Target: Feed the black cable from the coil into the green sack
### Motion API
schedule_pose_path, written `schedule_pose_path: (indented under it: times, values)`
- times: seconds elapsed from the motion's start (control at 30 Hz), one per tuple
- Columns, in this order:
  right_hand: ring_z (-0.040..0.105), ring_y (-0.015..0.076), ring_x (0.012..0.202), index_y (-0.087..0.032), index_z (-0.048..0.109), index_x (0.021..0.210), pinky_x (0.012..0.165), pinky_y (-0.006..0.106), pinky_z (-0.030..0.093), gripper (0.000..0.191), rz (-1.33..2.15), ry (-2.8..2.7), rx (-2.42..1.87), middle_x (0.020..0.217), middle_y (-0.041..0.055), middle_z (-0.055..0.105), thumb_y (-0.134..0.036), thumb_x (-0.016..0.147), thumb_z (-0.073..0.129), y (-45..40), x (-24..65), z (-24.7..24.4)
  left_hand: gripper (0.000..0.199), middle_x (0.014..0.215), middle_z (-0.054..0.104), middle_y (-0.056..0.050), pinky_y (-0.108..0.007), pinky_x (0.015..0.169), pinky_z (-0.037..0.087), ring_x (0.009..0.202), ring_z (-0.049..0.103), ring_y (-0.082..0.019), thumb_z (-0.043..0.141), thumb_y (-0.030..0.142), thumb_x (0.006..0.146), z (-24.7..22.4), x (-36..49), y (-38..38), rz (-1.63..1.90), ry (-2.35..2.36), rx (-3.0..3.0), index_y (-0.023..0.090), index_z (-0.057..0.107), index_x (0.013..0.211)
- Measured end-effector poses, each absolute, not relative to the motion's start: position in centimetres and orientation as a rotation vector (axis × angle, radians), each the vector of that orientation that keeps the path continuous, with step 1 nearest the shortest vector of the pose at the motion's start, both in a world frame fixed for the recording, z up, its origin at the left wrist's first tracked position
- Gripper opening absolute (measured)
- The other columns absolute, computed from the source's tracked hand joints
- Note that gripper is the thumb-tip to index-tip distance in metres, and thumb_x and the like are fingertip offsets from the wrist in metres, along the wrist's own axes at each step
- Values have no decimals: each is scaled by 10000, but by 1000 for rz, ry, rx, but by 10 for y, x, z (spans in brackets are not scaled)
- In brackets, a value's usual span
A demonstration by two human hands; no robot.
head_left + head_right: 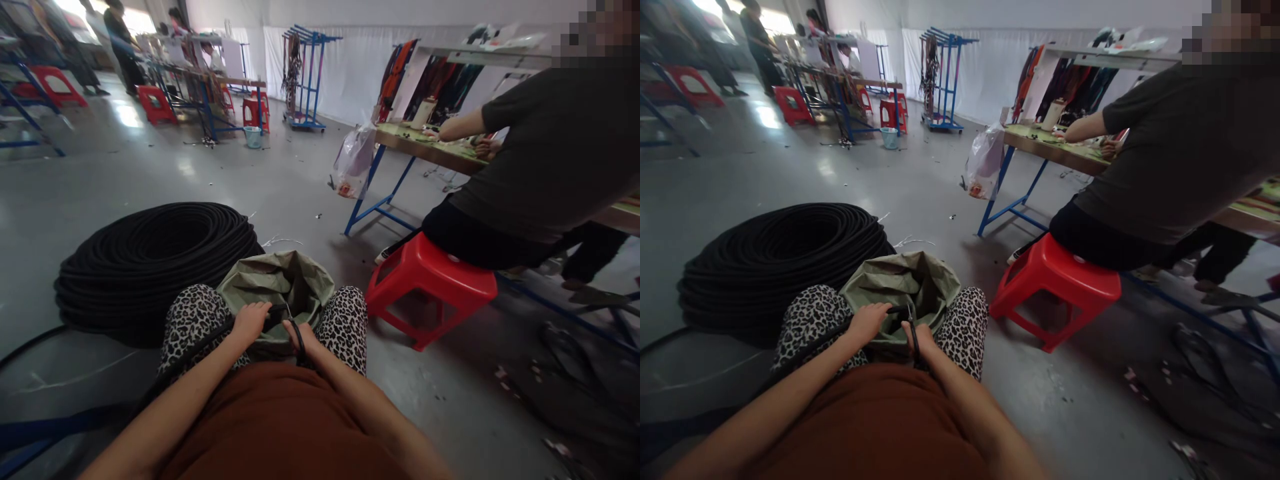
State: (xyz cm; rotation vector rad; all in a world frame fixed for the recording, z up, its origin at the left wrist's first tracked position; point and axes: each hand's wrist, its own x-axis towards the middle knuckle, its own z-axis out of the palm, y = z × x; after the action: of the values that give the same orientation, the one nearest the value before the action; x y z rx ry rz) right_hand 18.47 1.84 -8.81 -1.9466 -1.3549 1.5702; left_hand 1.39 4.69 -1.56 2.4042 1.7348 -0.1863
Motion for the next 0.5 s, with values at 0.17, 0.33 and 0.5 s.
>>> schedule_pose_path:
  times: [0.17,0.33,0.5]
  values:
    - [496,140,377,-177,513,552,421,237,425,499,1641,-1235,-2005,457,11,480,-482,947,523,19,184,-78,349,1128,695,-112,-336,866,456,1043,649,-220,427,179,944,-20,13,47,-183,1726,2405,208,587,1253]
    - [477,136,370,-182,513,580,405,227,394,453,1662,-1172,-2005,443,-2,458,-461,933,565,19,184,-77,324,1104,689,-122,-348,877,456,1031,648,-226,444,178,935,-25,11,48,-142,1735,2377,208,602,1217]
    - [465,137,359,-181,514,595,383,233,371,442,1675,-1141,-2025,443,-5,450,-483,906,602,20,184,-79,330,1125,673,-126,-349,877,453,1030,641,-228,435,190,937,-23,10,49,-125,1766,2368,198,591,1227]
